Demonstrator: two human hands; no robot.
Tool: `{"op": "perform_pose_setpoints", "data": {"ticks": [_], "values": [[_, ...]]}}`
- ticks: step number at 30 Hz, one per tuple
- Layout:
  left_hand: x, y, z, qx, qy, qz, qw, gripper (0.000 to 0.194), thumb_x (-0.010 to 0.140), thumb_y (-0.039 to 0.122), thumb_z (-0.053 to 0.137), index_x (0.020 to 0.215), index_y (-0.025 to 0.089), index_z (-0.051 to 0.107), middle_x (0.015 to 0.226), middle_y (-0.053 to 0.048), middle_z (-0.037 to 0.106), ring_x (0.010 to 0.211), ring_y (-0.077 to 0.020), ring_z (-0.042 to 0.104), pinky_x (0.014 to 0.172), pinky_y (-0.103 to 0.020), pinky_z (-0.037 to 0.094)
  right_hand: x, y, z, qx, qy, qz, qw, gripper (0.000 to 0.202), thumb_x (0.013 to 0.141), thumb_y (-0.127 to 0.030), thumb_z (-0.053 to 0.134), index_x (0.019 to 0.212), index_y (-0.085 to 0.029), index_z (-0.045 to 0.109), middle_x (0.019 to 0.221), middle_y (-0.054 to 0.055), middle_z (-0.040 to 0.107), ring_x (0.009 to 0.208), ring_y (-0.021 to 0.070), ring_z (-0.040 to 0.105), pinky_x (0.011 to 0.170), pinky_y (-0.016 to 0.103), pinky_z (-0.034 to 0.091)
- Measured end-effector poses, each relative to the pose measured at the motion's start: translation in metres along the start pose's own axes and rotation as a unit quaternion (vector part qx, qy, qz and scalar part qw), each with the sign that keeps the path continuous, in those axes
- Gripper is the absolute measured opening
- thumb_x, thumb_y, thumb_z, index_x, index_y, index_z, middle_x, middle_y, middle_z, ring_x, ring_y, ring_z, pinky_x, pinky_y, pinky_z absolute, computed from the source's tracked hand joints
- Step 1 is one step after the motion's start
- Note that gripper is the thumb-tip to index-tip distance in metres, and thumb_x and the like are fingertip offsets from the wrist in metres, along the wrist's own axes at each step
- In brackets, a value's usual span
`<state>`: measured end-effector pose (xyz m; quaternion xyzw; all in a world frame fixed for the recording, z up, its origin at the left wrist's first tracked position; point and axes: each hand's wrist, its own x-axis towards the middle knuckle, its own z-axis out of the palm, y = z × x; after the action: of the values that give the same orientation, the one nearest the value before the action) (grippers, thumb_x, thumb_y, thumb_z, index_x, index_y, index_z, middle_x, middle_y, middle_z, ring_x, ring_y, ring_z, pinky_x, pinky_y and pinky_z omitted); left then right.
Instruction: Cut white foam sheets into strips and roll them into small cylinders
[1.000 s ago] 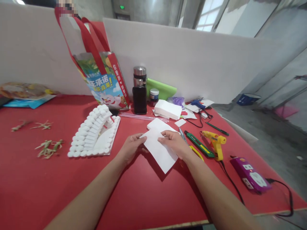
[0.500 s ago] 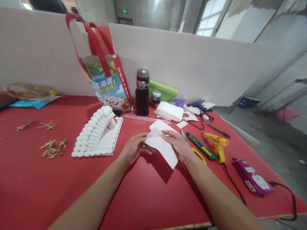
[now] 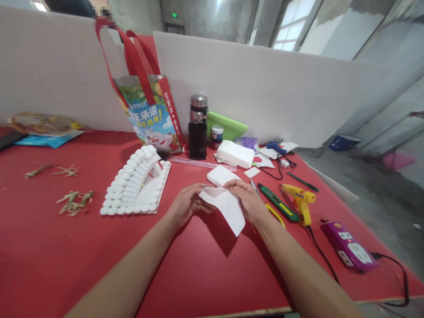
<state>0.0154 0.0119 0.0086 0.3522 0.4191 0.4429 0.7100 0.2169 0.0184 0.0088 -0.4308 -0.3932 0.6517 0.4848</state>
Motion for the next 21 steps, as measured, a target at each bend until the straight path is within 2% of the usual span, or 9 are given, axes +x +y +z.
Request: {"op": "perform_pose_setpoints", "data": {"ticks": [3, 5, 9, 12, 16, 21], "values": [[0.002, 0.001, -0.001, -0.010, -0.010, -0.042, 0.999, 0.044, 0.102, 0.040, 0.046, 0.116, 0.007, 0.071, 0.080, -0.013, 0.077, 0.059, -0.0219, 0.074, 0.051, -0.029, 0.061, 0.000, 0.000, -0.002, -0.027, -0.013, -0.001, 1.000, 0.016, 0.070, -0.032, 0.076, 0.079, -0.019, 0.076, 0.061, -0.001, 0.066, 0.052, 0.0110, 0.051, 0.051, 0.024, 0.034], [0.003, 0.000, -0.003, -0.007, -0.009, -0.060, 0.998, 0.048, 0.102, 0.048, 0.050, 0.115, 0.008, 0.072, 0.076, -0.011, 0.076, 0.056, -0.0209, 0.072, 0.048, -0.029, 0.060, -0.002, -0.002, -0.004, -0.068, -0.029, -0.005, 0.997, 0.016, 0.072, -0.031, 0.072, 0.082, -0.019, 0.076, 0.061, -0.002, 0.064, 0.051, 0.0110, 0.048, 0.050, 0.024, 0.032], [0.004, -0.004, -0.004, 0.016, 0.000, -0.058, 0.998, 0.046, 0.094, 0.050, 0.067, 0.105, 0.006, 0.075, 0.070, -0.010, 0.073, 0.052, -0.0181, 0.068, 0.048, -0.028, 0.059, -0.006, -0.008, -0.004, -0.185, -0.050, -0.055, 0.980, 0.017, 0.074, -0.028, 0.065, 0.083, -0.019, 0.077, 0.064, -0.002, 0.062, 0.053, 0.0106, 0.045, 0.051, 0.025, 0.029], [0.003, -0.005, -0.004, 0.033, -0.013, -0.049, 0.998, 0.048, 0.088, 0.053, 0.074, 0.099, 0.006, 0.078, 0.074, -0.012, 0.075, 0.058, -0.0190, 0.070, 0.053, -0.028, 0.060, -0.007, -0.011, -0.003, -0.245, -0.058, -0.099, 0.963, 0.019, 0.076, -0.026, 0.061, 0.083, -0.019, 0.077, 0.071, 0.000, 0.065, 0.058, 0.0114, 0.046, 0.055, 0.026, 0.031], [0.002, -0.007, -0.006, 0.037, -0.041, -0.034, 0.998, 0.049, 0.082, 0.057, 0.080, 0.094, 0.010, 0.080, 0.080, -0.012, 0.076, 0.066, -0.0204, 0.071, 0.059, -0.031, 0.062, -0.007, -0.014, -0.004, -0.295, -0.073, -0.124, 0.945, 0.023, 0.080, -0.025, 0.057, 0.085, -0.020, 0.079, 0.077, 0.001, 0.069, 0.059, 0.0117, 0.045, 0.057, 0.027, 0.032], [0.002, -0.008, -0.008, 0.035, -0.053, -0.027, 0.998, 0.051, 0.077, 0.059, 0.084, 0.083, 0.008, 0.078, 0.078, -0.012, 0.076, 0.067, -0.0204, 0.071, 0.060, -0.032, 0.062, -0.006, -0.015, -0.009, -0.355, -0.099, -0.168, 0.914, 0.028, 0.084, -0.019, 0.053, 0.090, -0.021, 0.080, 0.087, 0.003, 0.076, 0.071, 0.0149, 0.058, 0.065, 0.028, 0.039]]}}
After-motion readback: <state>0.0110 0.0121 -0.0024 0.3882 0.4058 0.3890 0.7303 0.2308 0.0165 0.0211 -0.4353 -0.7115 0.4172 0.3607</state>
